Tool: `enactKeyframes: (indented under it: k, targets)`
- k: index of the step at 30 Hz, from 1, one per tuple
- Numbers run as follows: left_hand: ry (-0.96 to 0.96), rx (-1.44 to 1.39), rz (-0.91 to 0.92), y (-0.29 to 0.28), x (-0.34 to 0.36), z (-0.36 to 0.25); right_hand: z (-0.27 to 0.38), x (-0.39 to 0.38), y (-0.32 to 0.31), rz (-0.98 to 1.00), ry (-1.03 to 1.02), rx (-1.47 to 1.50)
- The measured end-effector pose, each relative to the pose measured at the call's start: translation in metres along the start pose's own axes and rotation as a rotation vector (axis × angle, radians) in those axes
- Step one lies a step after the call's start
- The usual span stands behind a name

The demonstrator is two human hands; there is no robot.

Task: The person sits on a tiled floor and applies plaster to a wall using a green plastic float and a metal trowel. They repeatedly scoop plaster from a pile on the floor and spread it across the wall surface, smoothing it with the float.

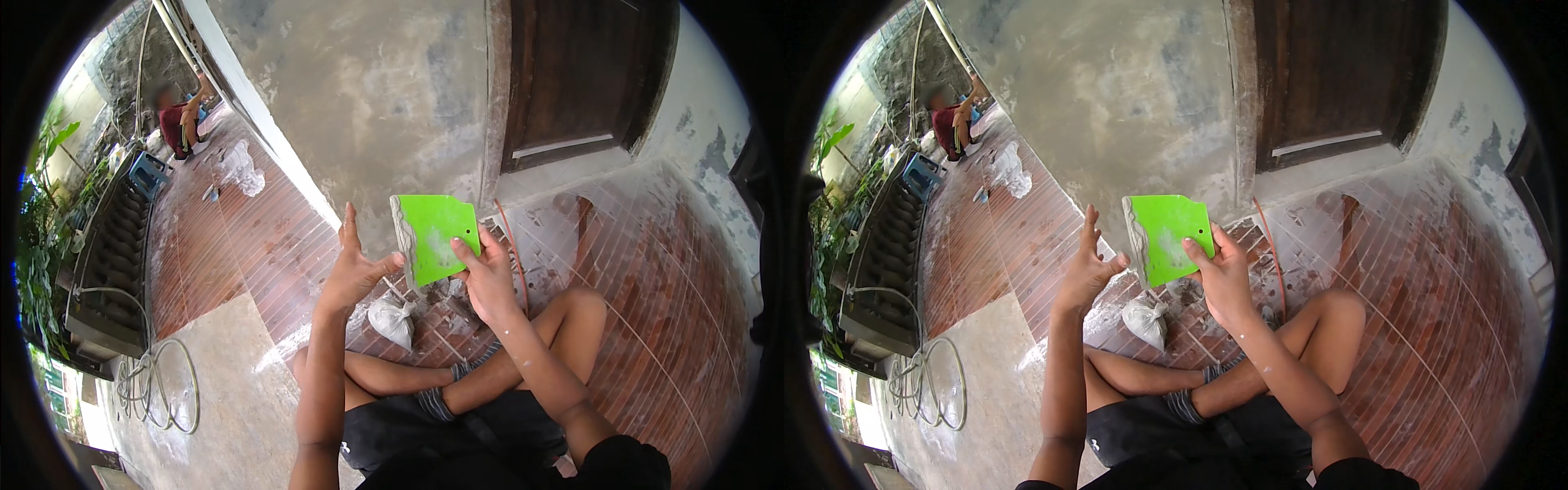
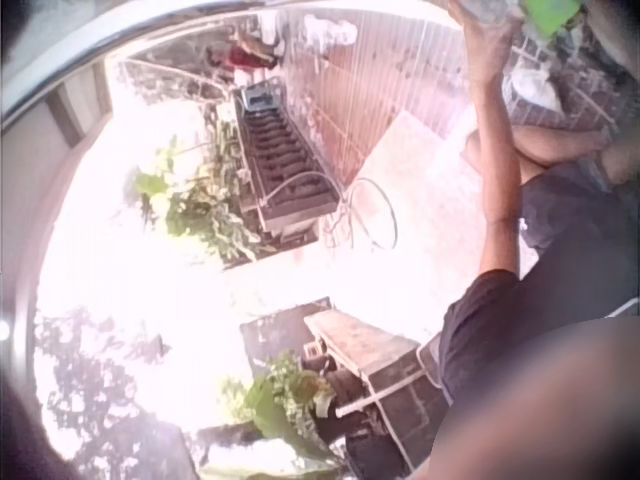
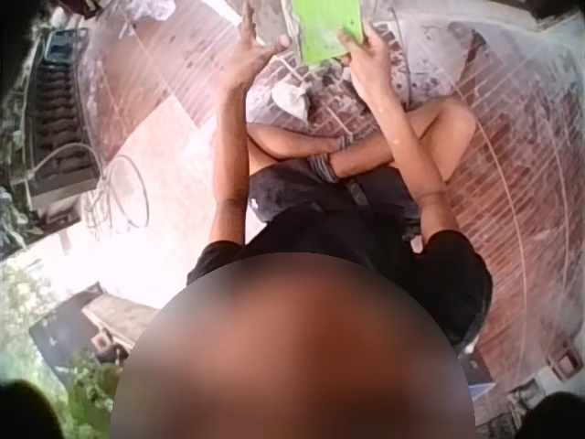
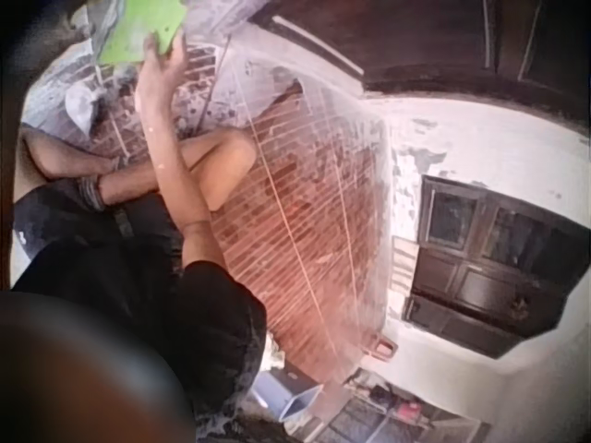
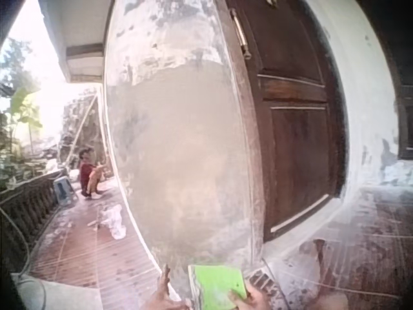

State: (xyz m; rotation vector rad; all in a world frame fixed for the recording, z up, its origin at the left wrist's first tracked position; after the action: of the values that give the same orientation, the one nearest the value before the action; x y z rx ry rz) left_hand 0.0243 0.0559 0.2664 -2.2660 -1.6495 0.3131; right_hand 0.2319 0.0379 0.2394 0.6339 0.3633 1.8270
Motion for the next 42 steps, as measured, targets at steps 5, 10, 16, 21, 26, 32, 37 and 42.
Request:
enactKeyframes:
  k: [5, 10, 16, 21, 26, 32, 37, 42]
  targets:
    - [0.0, -0.082, 0.102, 0.006, 0.005, 0.01, -0.001, -0.002, 0.001, 0.056, -0.004, -0.056]
    - [-0.006, -0.032, 0.065, -0.001, 0.008, 0.003, -0.002, -0.005, -0.004, 0.114, 0.0, -0.163]
    - [-0.01, 0.317, 0.105, -0.023, 0.007, -0.032, 0.017, -0.001, -0.014, 0.206, 0.025, -0.573]
    - [-0.047, 0.725, 0.384, -0.018, 0.015, -0.063, 0.039, 0.005, -0.006, 0.406, 0.106, -0.791]
    - [-0.228, 0.93, 0.625, -0.007, 0.017, -0.059, 0.068, 0.002, 0.016, 0.662, -0.161, -1.061]
    - [-0.458, 1.02, 0.517, -0.043, 0.015, 0.017, 0.079, -0.016, -0.009, 0.712, -0.051, -1.082]
    - [-0.214, 0.558, 0.273, -0.012, 0.006, 0.135, 0.08, 0.0, -0.047, 0.16, 0.041, -0.874]
    - [-0.211, 0.729, 0.124, 0.073, -0.021, 0.222, 0.139, 0.044, -0.037, -0.085, -0.289, -0.487]
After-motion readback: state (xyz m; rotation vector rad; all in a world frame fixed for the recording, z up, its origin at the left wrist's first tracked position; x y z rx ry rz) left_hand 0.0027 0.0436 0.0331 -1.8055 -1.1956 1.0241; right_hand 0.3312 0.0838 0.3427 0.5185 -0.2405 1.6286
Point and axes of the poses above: each hand's wrist, its own x-axis towards the middle knuckle, its own y-axis out of the palm, z = x × y, the point moved 5 cm from there along x, towards the middle knuckle, and after that the axes turned 15 degrees about z, right-handed, at the moved point
